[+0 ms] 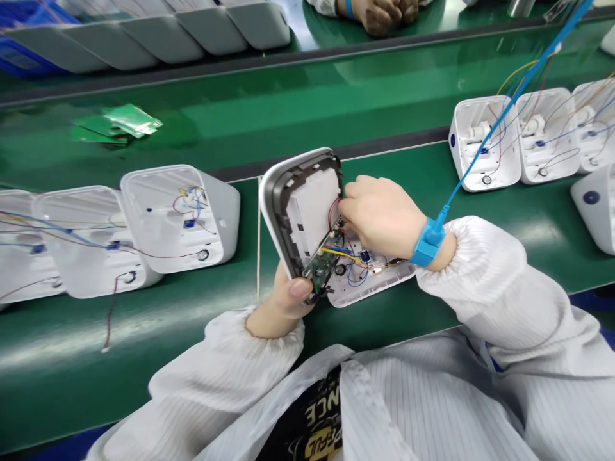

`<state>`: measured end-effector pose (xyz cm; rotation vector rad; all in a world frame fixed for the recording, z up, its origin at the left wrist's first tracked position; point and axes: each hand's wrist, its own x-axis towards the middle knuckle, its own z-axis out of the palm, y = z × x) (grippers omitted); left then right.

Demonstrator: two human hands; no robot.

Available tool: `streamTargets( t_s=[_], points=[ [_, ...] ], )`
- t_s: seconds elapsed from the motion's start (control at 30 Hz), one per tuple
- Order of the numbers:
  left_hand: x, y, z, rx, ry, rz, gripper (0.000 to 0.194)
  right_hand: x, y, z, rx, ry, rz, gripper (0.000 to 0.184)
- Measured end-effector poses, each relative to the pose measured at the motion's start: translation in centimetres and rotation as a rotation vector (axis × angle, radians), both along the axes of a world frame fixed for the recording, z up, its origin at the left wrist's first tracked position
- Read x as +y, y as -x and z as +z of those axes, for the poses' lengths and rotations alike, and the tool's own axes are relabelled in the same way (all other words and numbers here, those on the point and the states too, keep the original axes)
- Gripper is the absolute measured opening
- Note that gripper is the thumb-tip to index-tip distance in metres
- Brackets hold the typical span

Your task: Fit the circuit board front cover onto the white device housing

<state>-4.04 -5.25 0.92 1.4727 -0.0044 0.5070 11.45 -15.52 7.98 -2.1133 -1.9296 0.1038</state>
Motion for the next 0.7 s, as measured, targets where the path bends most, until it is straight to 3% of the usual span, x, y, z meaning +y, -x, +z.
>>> streamTargets(
  t_s=[0.17,0.3,0.4,0.57,0.7],
  points=[
    [0.0,0.3,-0.2,0.018,0.047,-0.031,0.090,-0.8,-0.3,0.7,0.052,0.058,-0.056,0.021],
    [0.0,0.5,-0.4,0.029,0.079,-0.010,0.088,-2.0,-0.6,2.5,0.125,0.034,-0.202,0.036],
    [0.0,0.5,-0.1,0.058,0.043,-0.001,0.092,-2.6,0.2,3.3,0.253,0.078,-0.125,0.044],
    [-0.4,0.3,0.7,0.052,0.018,-0.012,0.096,-2.4,1.4,2.4,0.298,0.077,-0.138,0.016],
    [-0.5,0.3,1.3,0.054,-0.018,-0.022,0.093,-2.2,0.7,2.4,0.479,0.112,-0.010,0.008]
  ],
)
